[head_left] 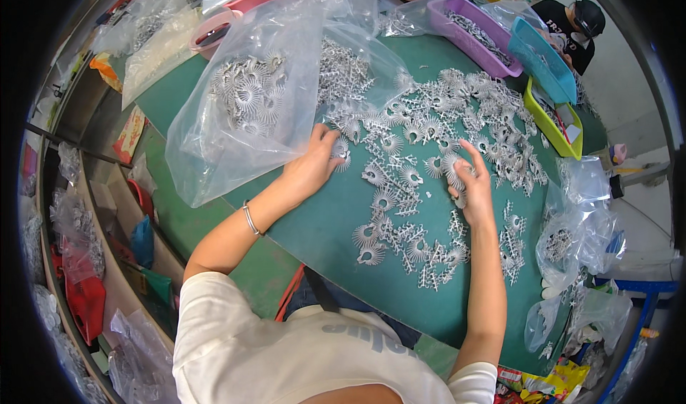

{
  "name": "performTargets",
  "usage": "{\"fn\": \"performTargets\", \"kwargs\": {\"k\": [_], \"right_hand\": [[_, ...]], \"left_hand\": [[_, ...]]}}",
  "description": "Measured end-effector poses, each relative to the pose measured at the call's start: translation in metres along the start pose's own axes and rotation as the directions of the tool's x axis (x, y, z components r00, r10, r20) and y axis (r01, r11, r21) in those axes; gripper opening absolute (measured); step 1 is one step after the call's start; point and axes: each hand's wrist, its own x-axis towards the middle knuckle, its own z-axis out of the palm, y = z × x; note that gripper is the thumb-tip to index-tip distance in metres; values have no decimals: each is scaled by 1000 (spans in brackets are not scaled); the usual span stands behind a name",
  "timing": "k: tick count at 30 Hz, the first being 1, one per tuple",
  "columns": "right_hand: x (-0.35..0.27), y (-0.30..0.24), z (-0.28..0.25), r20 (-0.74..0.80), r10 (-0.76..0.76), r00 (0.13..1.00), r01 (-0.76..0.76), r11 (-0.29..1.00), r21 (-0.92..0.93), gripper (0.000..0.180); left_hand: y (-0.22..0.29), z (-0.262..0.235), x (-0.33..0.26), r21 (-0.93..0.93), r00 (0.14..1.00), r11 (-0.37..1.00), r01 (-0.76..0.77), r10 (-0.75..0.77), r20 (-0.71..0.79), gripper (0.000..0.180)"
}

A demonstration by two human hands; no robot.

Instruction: The person sorts small silver snowflake-shaped components on a green workbench by hand, picking up individual pieces from a large pile and grouping them together.

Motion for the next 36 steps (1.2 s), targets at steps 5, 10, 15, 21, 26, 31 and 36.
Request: {"fn": "performTargets", "kwargs": {"k": [5, 10, 15, 21, 26, 31, 36], "right_hand": [[46, -15, 1, 11, 332, 943, -320, 900, 294, 33], [77, -5, 20, 24, -76, 997, 72, 720, -690, 30], [44, -23, 33, 18, -274, 961, 181, 584, -791, 16], [28, -13, 3, -172, -66, 983, -3, 928, -374, 13], [29, -14, -8, 125, -209, 970, 244, 808, -537, 21], [29, -21, 32, 18, 78, 997, -37, 649, -760, 39], [33, -29, 35, 42, 202, 978, -72, 528, -846, 36]], "left_hand": [[6, 0, 3, -41, 999, 999, 8, -6, 47, 36], [2, -2, 2, -444, 997, 893, 74, -76, 14, 22], [-12, -7, -4, -856, 835, 97, 508, -298, 462, 12], [-1, -9, -7, -867, 836, 120, 484, -355, 418, 15], [-1, -2, -8, -338, 985, 932, 130, -161, -67, 20], [7, 2, -8, 50, 990, 989, 138, -138, -13, 45], [6, 3, -6, 13, 991, 991, 133, -133, 18, 39]]}}
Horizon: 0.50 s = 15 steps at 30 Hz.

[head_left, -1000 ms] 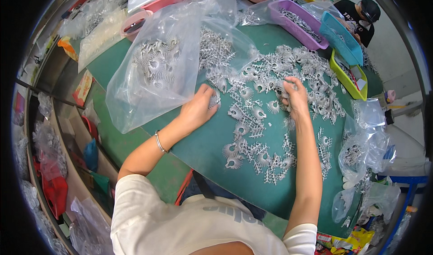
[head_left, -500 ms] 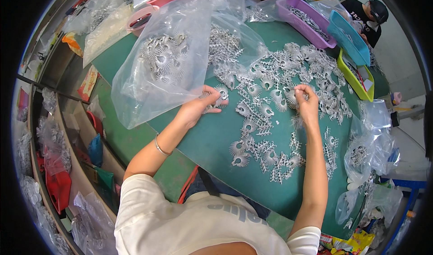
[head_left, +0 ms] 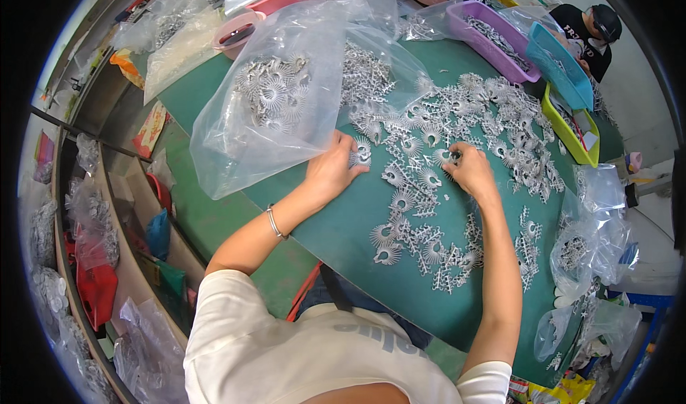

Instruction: The person sorts small silver snowflake-shaped components on a green workbench by hand, picking up individual pieces from a large pile and grouping them together.

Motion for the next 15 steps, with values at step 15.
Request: {"fn": "performTargets", "kwargs": {"k": [15], "right_hand": [[-47, 14, -19, 19, 86, 996, -51, 388, 920, 37]], "left_hand": [[-6, -9, -2, -197, 1000, 980, 12, -13, -5, 46]]}}
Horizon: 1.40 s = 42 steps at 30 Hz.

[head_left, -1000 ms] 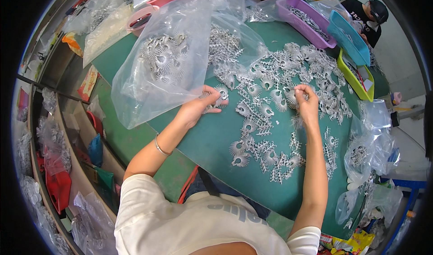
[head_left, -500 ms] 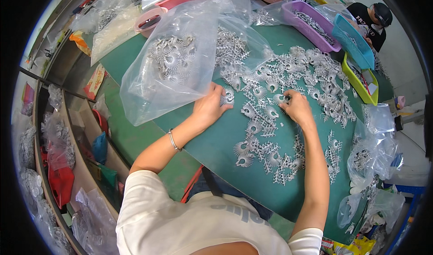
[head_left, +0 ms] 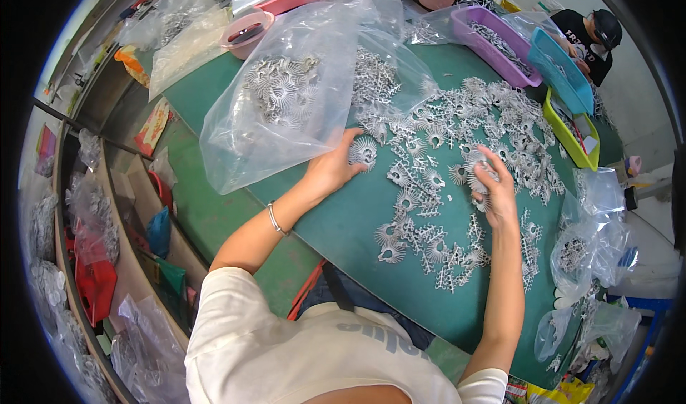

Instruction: The person sorts small silver snowflake-shaped components on a green workbench by hand, picking up individual pieces from a large pile and grouping them together.

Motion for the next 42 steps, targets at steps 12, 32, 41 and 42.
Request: {"fn": "performTargets", "kwargs": {"k": [12, 32, 41, 42], "right_hand": [[-53, 14, 5, 310, 203, 929, -368, 395, 842, 28], [-91, 2, 73, -368, -166, 915, 370, 707, 602, 15], [-96, 16, 86, -60, -696, 715, 493, 564, -662, 18], [-97, 16, 83, -57, -720, 692, 499, 535, -682, 19]], "left_hand": [[1, 2, -9, -906, 888, -34, 423, -184, 422, 19], [109, 63, -63, -710, 782, -389, 587, 44, 622, 41], [132, 68, -76, -721, 832, -547, 425, -79, 550, 34], [134, 69, -77, -754, 858, -491, 436, -25, 512, 40]]}}
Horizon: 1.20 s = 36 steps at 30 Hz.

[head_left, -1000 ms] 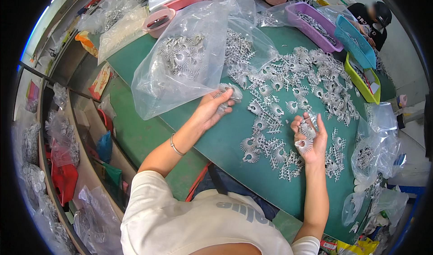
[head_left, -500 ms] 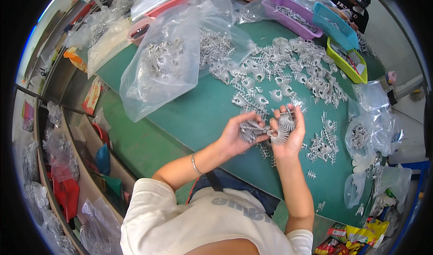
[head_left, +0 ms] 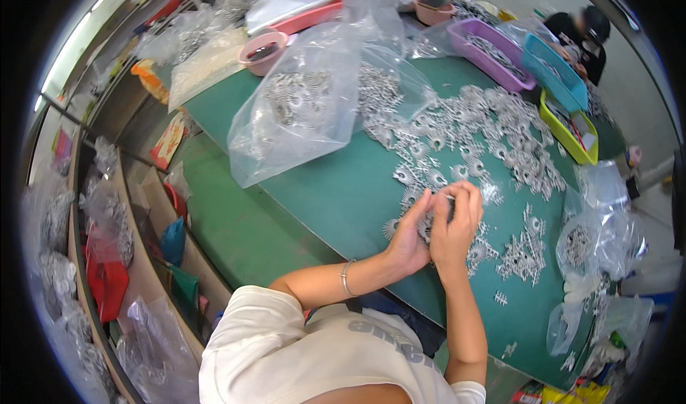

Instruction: The person sorts small silver snowflake-shaped components on a green workbench by hand, picking up individual pieces from a large pile and grouping them together.

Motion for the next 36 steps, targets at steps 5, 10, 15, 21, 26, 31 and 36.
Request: {"fn": "performTargets", "kwargs": {"k": [5, 10, 15, 21, 26, 31, 36], "right_hand": [[-3, -1, -9, 29, -126, 992, 121, 984, 130, 24], [-14, -13, -17, 155, -170, 973, 149, 979, 138, 67], [-20, -16, -20, -40, -136, 990, 142, 945, 294, 61], [-36, -6, -25, 23, 60, 998, -63, 848, 526, 44], [-41, 7, -24, 107, 194, 975, -218, 750, 625, 35], [-40, 5, -22, 126, 194, 973, -228, 699, 678, 29], [-40, 8, -23, 177, 275, 945, -319, 660, 680, 21]], "left_hand": [[2, -3, 5, -70, 991, 997, 35, -25, 130, 44], [1, -19, 9, -7, 989, 995, 95, -94, 118, 39], [22, -2, -5, -164, 977, 981, 101, -67, 202, 31], [104, 50, -63, -129, 976, 974, -186, 199, 94, 28], [190, 80, -63, 79, 816, 813, -577, 569, 102, 20], [247, 69, -40, 419, 790, 729, -542, 612, -42, 28], [241, 47, -14, 478, 820, 722, -501, 572, -4, 20]]}}
